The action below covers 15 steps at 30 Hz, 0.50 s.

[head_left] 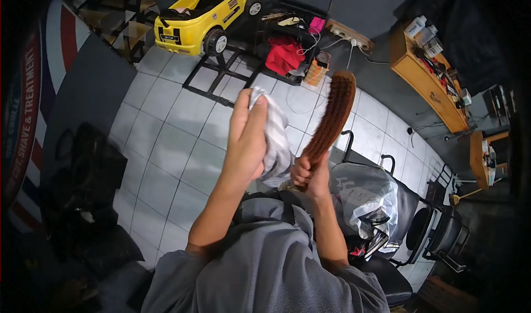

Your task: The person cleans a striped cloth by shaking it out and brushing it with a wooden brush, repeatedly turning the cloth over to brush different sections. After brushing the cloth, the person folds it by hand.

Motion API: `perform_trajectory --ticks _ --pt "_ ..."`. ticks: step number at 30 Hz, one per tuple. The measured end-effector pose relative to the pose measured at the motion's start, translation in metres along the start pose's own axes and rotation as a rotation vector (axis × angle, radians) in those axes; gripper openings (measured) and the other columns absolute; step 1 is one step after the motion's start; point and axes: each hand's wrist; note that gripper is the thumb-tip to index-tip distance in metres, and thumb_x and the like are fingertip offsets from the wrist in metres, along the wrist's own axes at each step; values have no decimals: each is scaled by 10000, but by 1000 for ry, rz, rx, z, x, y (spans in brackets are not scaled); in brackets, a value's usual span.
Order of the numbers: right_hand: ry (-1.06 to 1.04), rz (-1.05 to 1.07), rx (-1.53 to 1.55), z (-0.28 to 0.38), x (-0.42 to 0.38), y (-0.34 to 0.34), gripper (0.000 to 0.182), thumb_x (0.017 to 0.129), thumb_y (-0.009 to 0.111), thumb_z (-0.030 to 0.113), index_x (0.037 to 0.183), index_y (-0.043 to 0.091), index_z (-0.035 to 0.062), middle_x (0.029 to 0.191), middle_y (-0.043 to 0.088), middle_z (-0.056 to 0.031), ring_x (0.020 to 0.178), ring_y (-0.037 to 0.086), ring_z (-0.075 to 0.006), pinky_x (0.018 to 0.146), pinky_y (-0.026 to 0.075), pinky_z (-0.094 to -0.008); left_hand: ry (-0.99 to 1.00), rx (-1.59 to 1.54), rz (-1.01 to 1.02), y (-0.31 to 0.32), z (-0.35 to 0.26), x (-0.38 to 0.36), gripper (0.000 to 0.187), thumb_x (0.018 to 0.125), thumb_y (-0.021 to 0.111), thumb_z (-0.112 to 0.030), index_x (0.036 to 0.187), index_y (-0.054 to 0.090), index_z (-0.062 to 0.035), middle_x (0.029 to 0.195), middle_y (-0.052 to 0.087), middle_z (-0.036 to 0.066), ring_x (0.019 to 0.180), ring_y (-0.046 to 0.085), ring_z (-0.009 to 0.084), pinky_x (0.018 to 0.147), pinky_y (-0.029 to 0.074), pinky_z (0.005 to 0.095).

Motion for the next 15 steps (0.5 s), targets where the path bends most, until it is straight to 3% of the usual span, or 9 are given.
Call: perform_trajectory --ticks 1,3,4,5,7,9,11,13,15 --pt "-14 94 -8 -13 8 -3 513 943 276 527 737 420 81 561 303 38 453 263 -73 405 224 -228 32 20 19 6 0 2 141 953 450 -173 1033 491 -64 884 549 -2 788 538 60 697 467 230" --pt "-158 97 -446 -32 17 2 454 972 306 418 730 431 54 569 364 24 484 318 -83 435 277 -234 102 63 48 14 -3 10 140 951 455 -175 1032 489 -66 885 549 -1 790 536 57 695 465 226" --pt "-108 -43 -580 -51 29 -12 414 980 331 347 716 430 43 597 405 19 526 343 -76 466 307 -228 127 113 76 8 -9 17 176 948 462 -184 1068 490 -59 897 554 7 798 543 63 693 464 226" --pt "-40 31 -835 -58 36 -29 411 974 352 330 753 508 21 585 475 -23 525 454 -147 489 366 -274 144 62 35 9 -15 19 189 946 465 -188 1079 491 -55 901 557 9 801 547 67 691 464 227" --pt "-183 84 -1386 -112 50 -107 399 966 332 312 913 599 20 657 591 -138 500 528 -234 477 414 -360 177 -42 -47 18 -37 19 216 943 471 -195 1101 495 -49 909 561 14 806 554 74 688 463 230" --pt "11 249 -1898 -160 31 -192 496 937 329 400 1009 634 16 899 633 -224 802 622 -366 721 473 -445 242 -71 -31 17 -54 19 203 944 468 -196 1081 500 -51 889 551 2 775 536 67 663 446 222" --pt "770 -255 -1755 -146 4 -187 649 887 304 552 1056 618 11 1037 596 -257 1038 553 -390 901 406 -457 269 -100 -101 19 -68 18 136 957 440 -184 999 507 -73 822 514 -38 703 480 25 604 403 183" --pt "898 -310 -1631 -150 -21 -220 793 830 276 667 1119 581 -5 1107 544 -301 1162 463 -387 980 332 -464 249 -101 -64 8 -68 14 147 957 440 -179 1025 507 -67 858 533 -21 731 505 38 629 425 196" --pt "771 -428 -1712 -182 -25 -280 716 851 306 640 1014 609 13 999 601 -242 969 573 -346 802 444 -420 235 -89 -78 5 -65 16 146 957 437 -177 1024 507 -68 857 533 -19 731 506 41 633 430 201"
Point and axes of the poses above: each hand's wrist, its own x-axis towards the middle knuckle, its own y-axis out of the palm, z = x × y
